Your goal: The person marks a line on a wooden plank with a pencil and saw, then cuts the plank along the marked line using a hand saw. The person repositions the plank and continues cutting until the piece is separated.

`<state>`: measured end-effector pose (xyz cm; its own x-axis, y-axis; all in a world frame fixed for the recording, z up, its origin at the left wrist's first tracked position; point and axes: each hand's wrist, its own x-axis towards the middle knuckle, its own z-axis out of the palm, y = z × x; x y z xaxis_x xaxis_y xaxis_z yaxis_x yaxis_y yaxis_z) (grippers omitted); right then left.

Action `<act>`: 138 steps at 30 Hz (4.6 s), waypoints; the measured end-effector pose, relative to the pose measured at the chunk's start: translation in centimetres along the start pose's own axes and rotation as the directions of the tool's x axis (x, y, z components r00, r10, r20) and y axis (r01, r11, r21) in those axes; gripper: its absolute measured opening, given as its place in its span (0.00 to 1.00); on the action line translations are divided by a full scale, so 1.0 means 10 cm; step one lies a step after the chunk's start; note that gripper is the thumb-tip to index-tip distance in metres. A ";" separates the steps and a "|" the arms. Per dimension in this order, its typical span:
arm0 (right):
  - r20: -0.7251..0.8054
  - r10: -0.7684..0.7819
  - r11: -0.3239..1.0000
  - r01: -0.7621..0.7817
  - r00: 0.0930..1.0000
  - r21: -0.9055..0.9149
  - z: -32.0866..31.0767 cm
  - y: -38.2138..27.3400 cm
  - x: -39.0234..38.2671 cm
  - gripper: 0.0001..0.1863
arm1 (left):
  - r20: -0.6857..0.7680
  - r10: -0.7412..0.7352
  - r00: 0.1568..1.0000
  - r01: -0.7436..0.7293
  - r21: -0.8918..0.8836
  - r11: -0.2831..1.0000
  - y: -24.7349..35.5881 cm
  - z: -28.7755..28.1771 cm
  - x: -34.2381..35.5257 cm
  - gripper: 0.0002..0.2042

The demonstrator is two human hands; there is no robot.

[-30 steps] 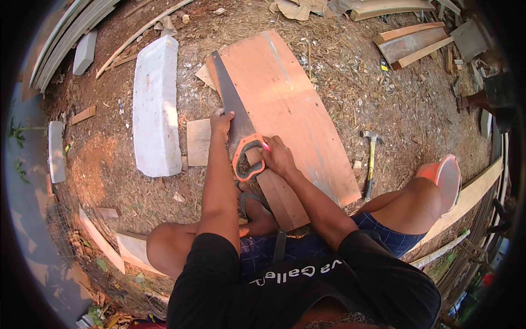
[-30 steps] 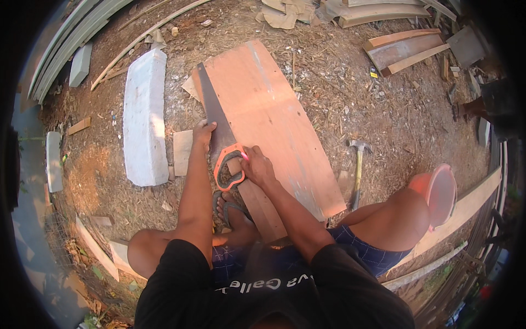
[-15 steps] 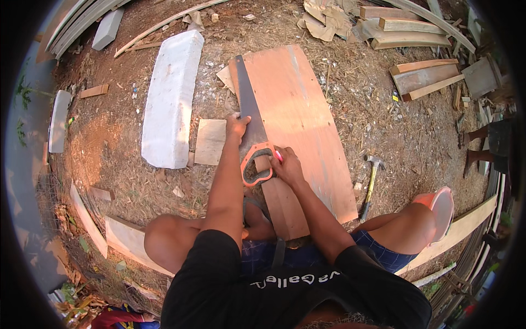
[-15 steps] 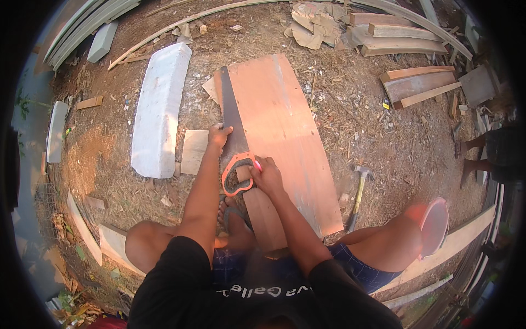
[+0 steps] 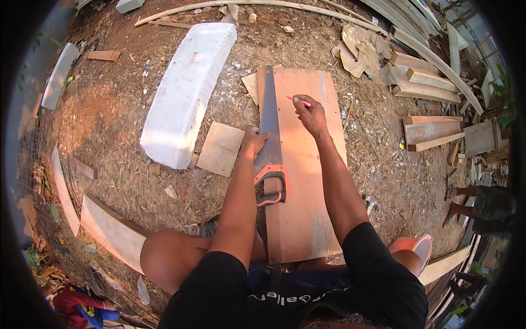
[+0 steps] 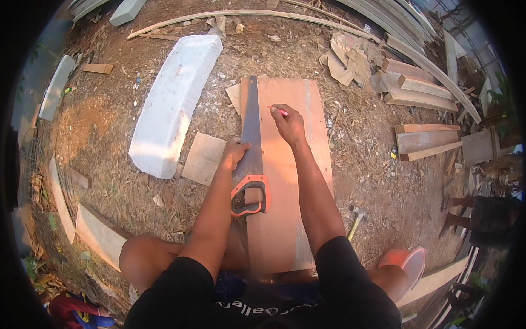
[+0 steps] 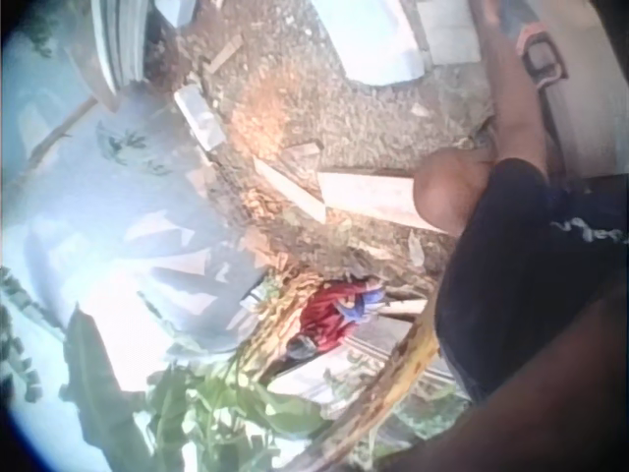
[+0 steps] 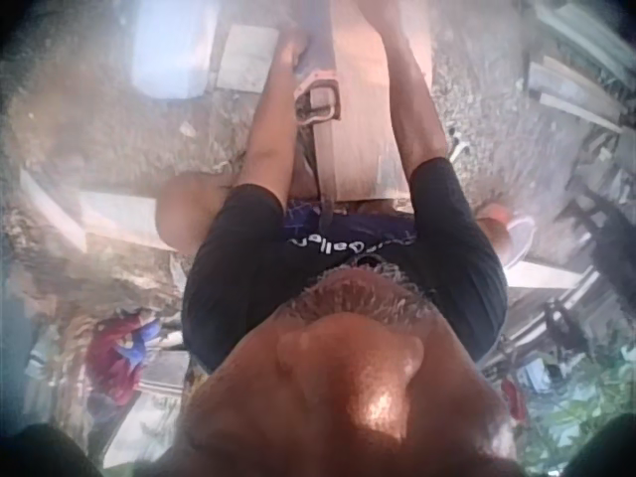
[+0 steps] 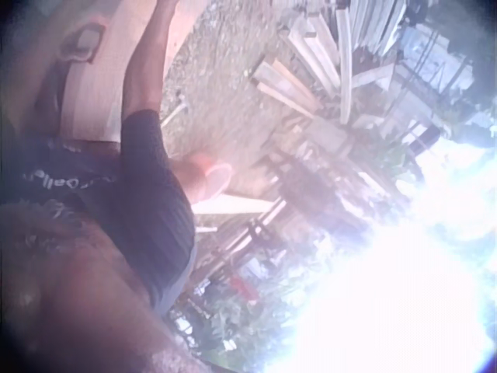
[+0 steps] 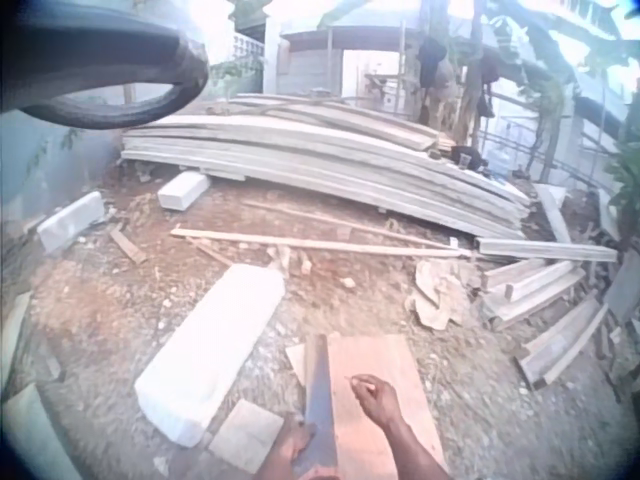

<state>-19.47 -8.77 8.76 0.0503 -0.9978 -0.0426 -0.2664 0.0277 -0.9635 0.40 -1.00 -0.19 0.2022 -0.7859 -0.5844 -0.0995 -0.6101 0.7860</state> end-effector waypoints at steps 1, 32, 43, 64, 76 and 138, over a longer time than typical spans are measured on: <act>0.012 -0.016 0.996 0.017 1.000 -0.084 0.01 0.03 0.21 0.23 | 0.019 -0.006 1.000 0.007 -0.030 1.000 0.00 0.01 0.00 0.22; 0.341 -0.113 0.625 0.334 0.933 -0.706 0.31 -0.10 0.84 0.13 | -0.029 -0.003 1.000 0.008 0.166 0.986 0.00 -0.02 0.00 0.27; 0.378 -0.068 0.676 0.322 0.923 -0.663 0.05 -0.25 -0.63 0.10 | -0.021 -0.049 0.999 0.051 0.134 0.990 -0.07 0.03 0.08 0.25; 0.174 -0.172 0.695 0.244 0.970 -0.677 0.27 0.02 1.28 0.14 | -0.003 0.022 1.000 -0.022 0.045 0.999 -0.13 0.05 0.15 0.22; 0.293 -0.172 0.588 0.337 0.941 -0.736 0.52 0.11 1.74 0.13 | -0.044 -0.007 0.999 0.010 0.073 0.997 -0.13 0.05 0.10 0.25; 0.001 -0.086 0.879 0.076 0.996 -0.471 0.56 0.41 1.73 0.21 | -0.013 0.029 0.999 -0.028 0.086 0.996 -0.12 0.02 0.05 0.23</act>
<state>-14.26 -25.62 2.55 0.0739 -0.9965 0.0400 -0.6833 -0.0798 -0.7258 0.48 -0.70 -1.48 0.2115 -0.8020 -0.5587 -0.1889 -0.5944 0.7817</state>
